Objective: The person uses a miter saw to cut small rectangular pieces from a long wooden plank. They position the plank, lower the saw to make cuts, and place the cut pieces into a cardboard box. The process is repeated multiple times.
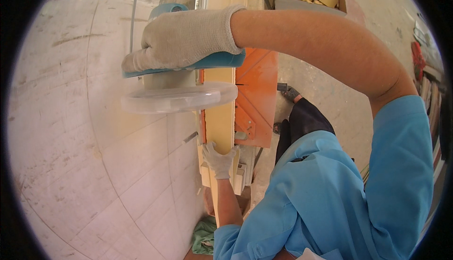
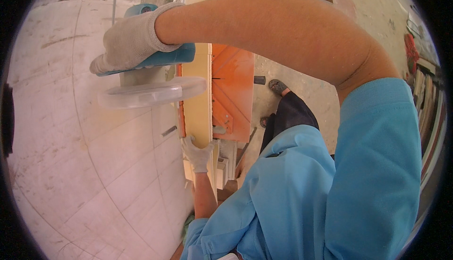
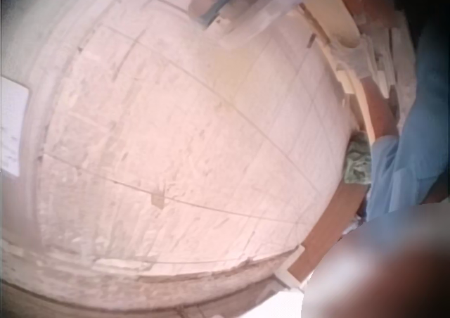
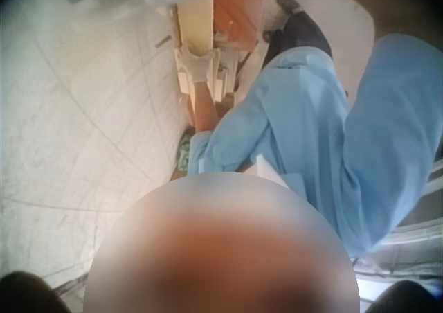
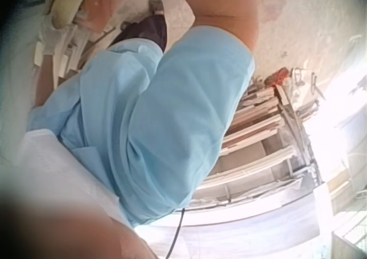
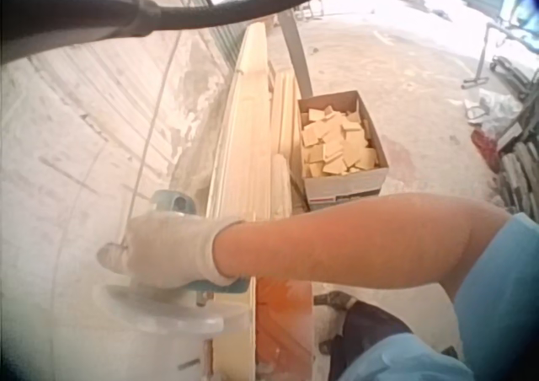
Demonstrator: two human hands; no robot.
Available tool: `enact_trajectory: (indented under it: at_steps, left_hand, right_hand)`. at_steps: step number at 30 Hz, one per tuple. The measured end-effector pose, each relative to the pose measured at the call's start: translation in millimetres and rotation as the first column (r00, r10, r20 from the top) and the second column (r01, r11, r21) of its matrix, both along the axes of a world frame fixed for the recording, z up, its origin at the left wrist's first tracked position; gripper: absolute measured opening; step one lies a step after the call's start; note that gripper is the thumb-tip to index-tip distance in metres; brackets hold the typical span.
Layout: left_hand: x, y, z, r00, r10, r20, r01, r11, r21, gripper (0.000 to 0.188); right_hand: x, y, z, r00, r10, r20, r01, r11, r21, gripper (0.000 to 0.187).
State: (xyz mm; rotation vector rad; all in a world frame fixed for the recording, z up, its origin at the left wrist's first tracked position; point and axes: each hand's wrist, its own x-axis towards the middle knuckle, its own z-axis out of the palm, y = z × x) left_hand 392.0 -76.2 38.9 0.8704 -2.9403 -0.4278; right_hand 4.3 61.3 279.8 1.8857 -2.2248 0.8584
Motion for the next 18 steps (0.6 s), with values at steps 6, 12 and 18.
enact_trajectory:
  at_steps: [6, 12, 18]
  left_hand:
    - [-1, 2, -1, 0.999, 0.028, -0.016, -0.027, 0.999, 0.046, 0.073]
    - [0, 2, -3, 0.998, 0.042, 0.042, -0.040, 0.999, -0.034, 0.076]
    - [27, 9, 2, 0.997, 0.039, 0.065, -0.030, 0.990, -0.141, 0.094]
  right_hand:
    - [-3, -2, -16, 0.991, 0.007, 0.137, -0.022, 0.994, 0.103, 0.042]
    - [9, 65, -100, 0.770, -0.016, 0.638, 0.045, 0.999, -0.029, 0.047]
    - [16, 84, -160, 0.729, -0.049, 0.683, 0.095, 0.995, -0.030, 0.052]
